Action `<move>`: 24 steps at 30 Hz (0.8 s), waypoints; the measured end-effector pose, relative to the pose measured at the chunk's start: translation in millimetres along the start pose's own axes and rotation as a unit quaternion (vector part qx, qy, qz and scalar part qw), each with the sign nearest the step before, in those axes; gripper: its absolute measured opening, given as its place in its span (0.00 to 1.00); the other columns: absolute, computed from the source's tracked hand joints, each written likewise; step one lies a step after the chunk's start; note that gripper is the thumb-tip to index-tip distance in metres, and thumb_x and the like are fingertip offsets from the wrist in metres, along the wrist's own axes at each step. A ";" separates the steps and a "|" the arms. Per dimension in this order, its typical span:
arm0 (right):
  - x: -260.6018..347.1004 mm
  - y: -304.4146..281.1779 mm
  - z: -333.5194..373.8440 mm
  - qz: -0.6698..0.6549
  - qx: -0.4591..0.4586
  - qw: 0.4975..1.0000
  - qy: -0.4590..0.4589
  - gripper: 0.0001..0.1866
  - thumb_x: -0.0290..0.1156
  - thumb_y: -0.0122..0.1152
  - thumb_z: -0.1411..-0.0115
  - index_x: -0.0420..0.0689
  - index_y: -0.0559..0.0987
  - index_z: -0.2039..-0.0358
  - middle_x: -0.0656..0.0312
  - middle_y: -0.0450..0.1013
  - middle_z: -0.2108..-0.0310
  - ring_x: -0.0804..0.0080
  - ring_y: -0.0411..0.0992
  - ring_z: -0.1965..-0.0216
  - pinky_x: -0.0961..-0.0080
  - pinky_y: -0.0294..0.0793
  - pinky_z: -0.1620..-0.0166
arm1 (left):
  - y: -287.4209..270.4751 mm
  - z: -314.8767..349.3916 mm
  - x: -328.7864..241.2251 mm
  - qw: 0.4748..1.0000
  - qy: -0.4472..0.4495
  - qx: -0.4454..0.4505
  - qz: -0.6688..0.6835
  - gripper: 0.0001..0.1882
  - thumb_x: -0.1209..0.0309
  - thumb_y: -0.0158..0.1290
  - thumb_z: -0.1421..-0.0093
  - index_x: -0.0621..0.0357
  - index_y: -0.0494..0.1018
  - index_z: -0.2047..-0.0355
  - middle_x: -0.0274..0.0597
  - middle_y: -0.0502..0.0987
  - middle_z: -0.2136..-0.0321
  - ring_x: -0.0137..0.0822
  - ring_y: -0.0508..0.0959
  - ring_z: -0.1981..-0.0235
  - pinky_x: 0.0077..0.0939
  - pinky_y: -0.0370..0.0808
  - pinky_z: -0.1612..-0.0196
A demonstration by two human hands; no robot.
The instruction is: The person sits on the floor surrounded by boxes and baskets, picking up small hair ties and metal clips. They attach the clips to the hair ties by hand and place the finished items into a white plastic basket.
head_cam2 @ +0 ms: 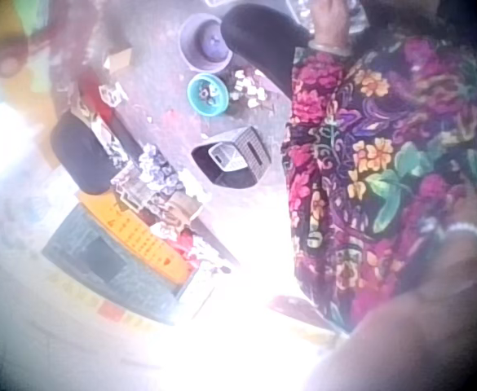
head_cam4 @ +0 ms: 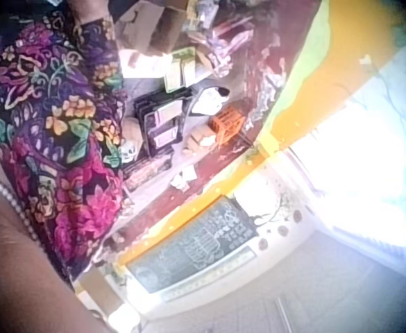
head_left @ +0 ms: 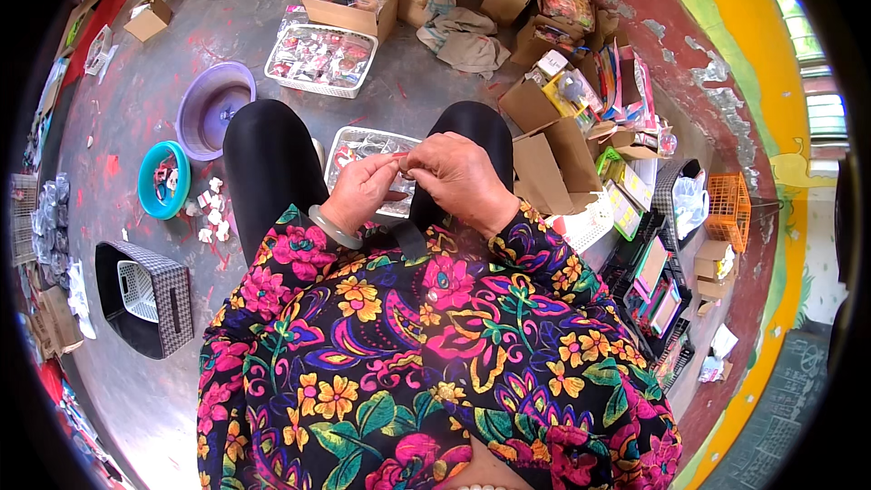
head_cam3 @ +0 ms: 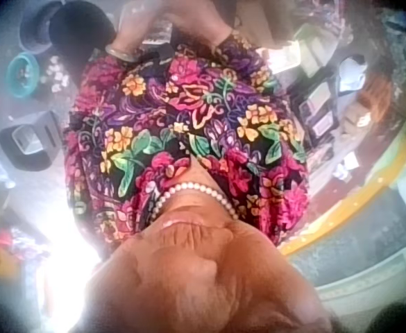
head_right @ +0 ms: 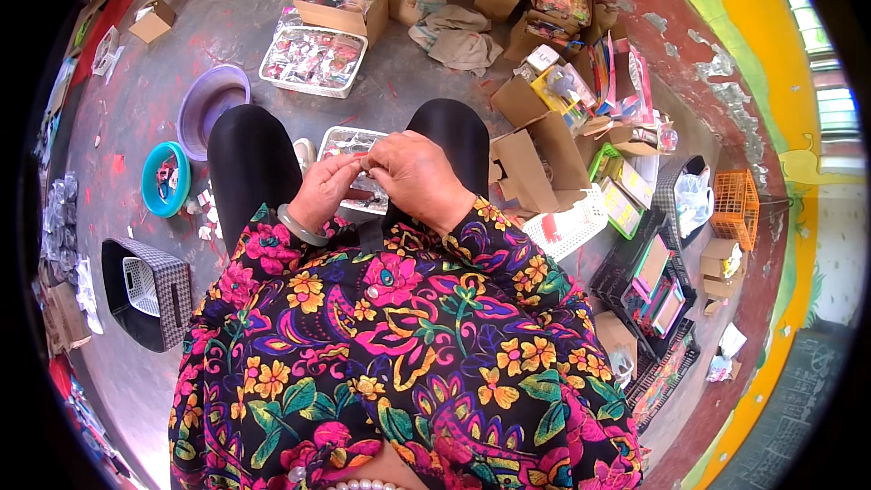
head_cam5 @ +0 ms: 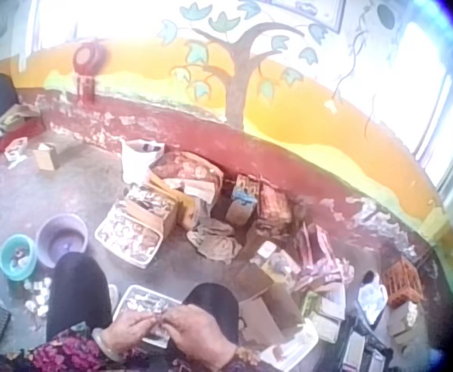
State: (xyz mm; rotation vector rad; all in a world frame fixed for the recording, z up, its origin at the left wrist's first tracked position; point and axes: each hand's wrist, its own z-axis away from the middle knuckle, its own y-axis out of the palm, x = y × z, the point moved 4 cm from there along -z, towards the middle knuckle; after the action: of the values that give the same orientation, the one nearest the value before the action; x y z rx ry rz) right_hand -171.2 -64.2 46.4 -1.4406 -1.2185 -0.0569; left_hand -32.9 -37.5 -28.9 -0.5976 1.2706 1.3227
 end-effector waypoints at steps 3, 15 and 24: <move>0.5 -0.5 -0.1 0.015 0.007 1.000 -0.012 0.03 0.23 0.56 0.55 0.42 0.75 0.76 0.59 0.70 0.77 0.61 0.68 0.72 0.71 0.67 0.66 | 1.2 -0.4 1.4 0.999 -0.008 0.016 0.027 0.16 0.70 0.39 0.37 0.64 0.67 0.52 0.39 0.71 0.60 0.28 0.73 0.60 0.22 0.76 0.60; -8.4 2.7 -0.3 0.012 -0.018 0.997 0.077 0.06 0.26 0.57 0.55 0.40 0.76 0.74 0.56 0.70 0.75 0.61 0.69 0.71 0.71 0.68 0.68 | 6.5 2.7 -3.4 1.000 0.006 0.021 0.010 0.17 0.69 0.39 0.36 0.63 0.65 0.50 0.37 0.73 0.62 0.26 0.74 0.61 0.18 0.72 0.60; -13.1 6.5 -0.8 -0.040 -0.024 0.983 0.177 0.08 0.28 0.59 0.55 0.39 0.76 0.73 0.57 0.70 0.75 0.68 0.70 0.74 0.77 0.69 0.71 | 5.1 0.3 -1.2 0.999 0.049 0.009 0.002 0.17 0.68 0.42 0.37 0.63 0.67 0.51 0.36 0.74 0.64 0.24 0.73 0.64 0.16 0.71 0.61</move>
State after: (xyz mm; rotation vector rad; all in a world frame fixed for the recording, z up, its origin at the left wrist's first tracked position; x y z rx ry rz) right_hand -172.3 -71.3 33.6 -1.3538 -0.9857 -0.3846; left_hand -37.2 -36.5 -26.0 -0.6541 1.3623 1.2974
